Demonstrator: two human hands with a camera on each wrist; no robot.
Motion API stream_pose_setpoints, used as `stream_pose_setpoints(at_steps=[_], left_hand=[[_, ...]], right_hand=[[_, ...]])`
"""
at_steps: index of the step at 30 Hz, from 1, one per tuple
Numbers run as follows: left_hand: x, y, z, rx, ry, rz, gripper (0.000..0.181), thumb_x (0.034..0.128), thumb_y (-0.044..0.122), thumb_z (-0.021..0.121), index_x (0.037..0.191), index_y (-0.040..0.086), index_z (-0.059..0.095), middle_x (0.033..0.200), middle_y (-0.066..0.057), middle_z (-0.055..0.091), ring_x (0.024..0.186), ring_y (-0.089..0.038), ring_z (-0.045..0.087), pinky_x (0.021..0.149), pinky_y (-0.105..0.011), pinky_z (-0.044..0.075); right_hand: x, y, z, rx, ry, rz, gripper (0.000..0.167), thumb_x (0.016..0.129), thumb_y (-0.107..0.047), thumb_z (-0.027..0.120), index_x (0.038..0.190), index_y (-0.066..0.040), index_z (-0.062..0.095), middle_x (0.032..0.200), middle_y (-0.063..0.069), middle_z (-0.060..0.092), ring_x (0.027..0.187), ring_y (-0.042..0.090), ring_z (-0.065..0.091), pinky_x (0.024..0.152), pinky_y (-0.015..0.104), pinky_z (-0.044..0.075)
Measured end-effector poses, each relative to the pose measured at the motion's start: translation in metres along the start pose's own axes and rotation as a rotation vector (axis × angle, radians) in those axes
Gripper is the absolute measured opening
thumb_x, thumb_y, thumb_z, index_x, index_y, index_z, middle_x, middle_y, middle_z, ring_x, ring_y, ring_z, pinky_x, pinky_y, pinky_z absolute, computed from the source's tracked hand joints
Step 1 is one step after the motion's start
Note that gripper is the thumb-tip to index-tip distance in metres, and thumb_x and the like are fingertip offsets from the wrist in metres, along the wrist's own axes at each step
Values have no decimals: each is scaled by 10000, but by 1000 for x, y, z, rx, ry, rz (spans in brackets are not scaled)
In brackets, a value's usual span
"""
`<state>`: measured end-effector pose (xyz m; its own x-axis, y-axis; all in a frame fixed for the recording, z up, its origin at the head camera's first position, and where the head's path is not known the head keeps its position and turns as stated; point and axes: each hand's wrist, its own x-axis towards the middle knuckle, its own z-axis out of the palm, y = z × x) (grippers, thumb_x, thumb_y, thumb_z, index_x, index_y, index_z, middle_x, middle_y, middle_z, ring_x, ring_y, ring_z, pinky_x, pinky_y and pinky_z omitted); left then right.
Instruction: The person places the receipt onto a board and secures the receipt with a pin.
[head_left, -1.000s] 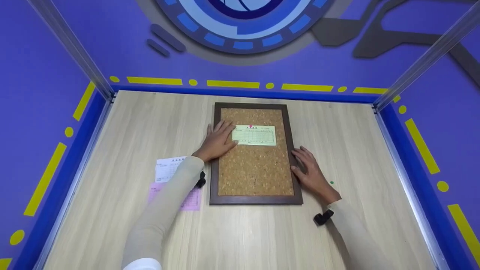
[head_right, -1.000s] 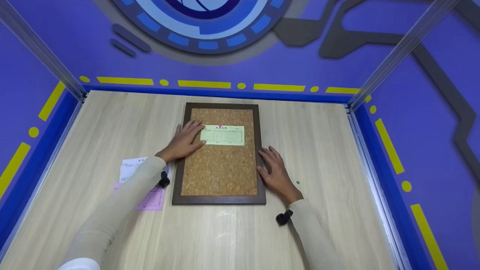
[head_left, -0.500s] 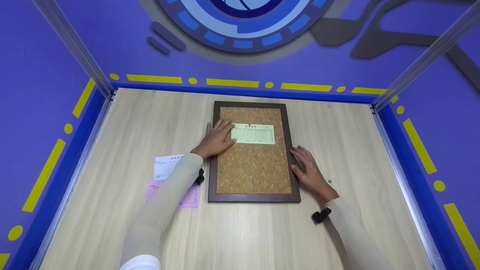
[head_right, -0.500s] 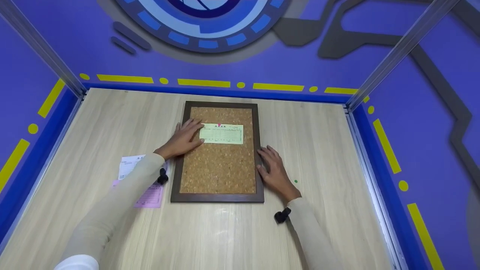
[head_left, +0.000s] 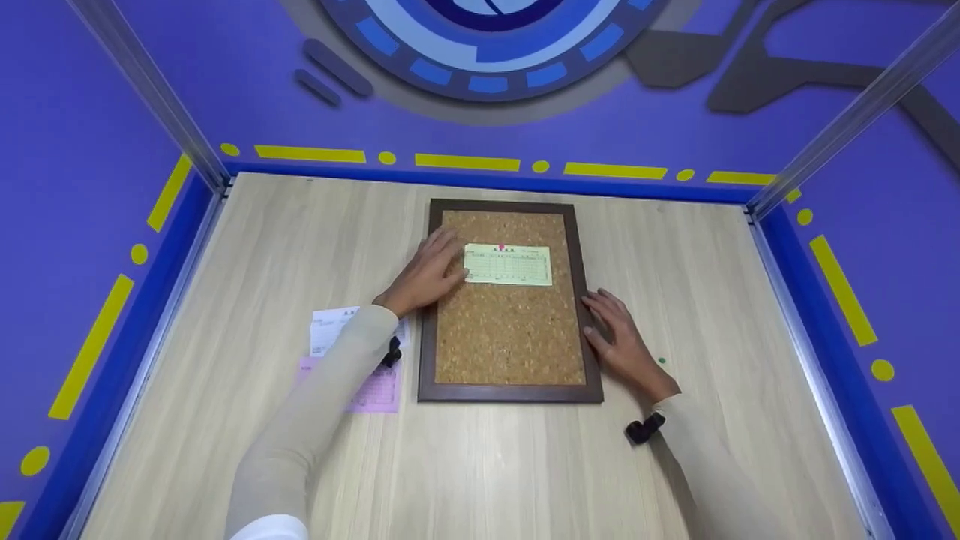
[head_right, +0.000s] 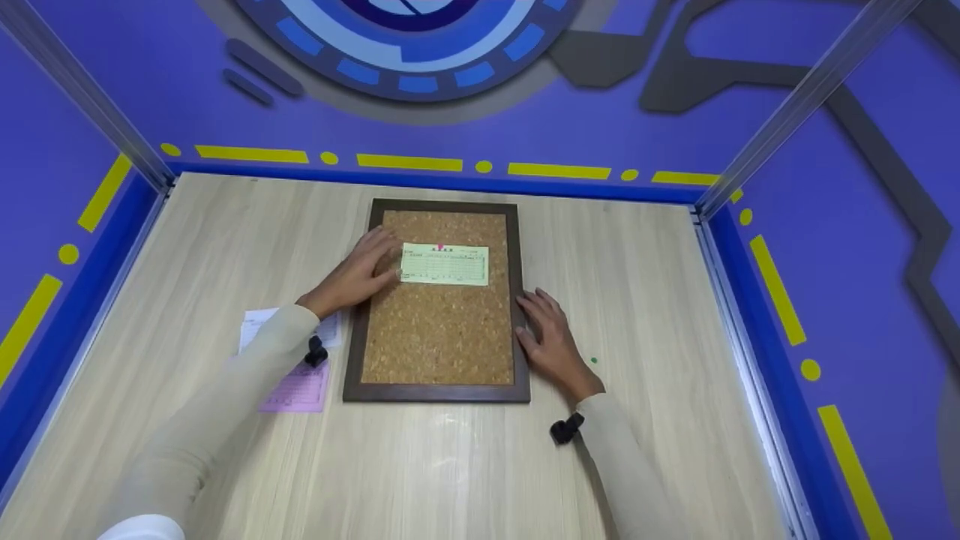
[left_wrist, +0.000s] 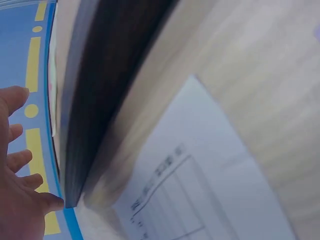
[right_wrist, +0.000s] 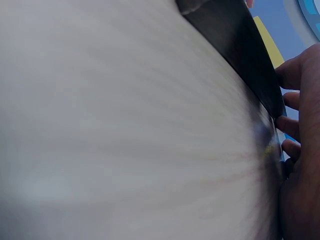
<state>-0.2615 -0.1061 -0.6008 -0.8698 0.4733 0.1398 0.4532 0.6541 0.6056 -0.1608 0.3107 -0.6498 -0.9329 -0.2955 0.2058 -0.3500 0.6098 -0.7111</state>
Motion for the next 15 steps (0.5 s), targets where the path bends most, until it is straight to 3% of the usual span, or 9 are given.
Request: stream_pose_setpoints(at_steps=[7, 15], left_hand=[[-8, 4, -10, -74, 42, 28, 536, 1104, 196, 671, 1589, 9, 538, 1710, -225, 428, 1650, -423, 266, 1348, -549, 203], [-27, 8, -22, -89, 17, -29, 608, 1107, 239, 678, 1658, 76, 480, 1759, -206, 354, 1677, -381, 212, 1338, -579, 223]], right_hand=[[-1, -3, -1, 5, -7, 36, 529, 1068, -109, 673, 1578, -13, 572, 1681, 235, 462, 1637, 420, 277, 1313, 660, 190], [0, -2, 1, 3, 5, 3, 543, 1060, -105, 693, 1578, -3, 567, 1669, 250, 472, 1624, 449, 293, 1298, 687, 202]])
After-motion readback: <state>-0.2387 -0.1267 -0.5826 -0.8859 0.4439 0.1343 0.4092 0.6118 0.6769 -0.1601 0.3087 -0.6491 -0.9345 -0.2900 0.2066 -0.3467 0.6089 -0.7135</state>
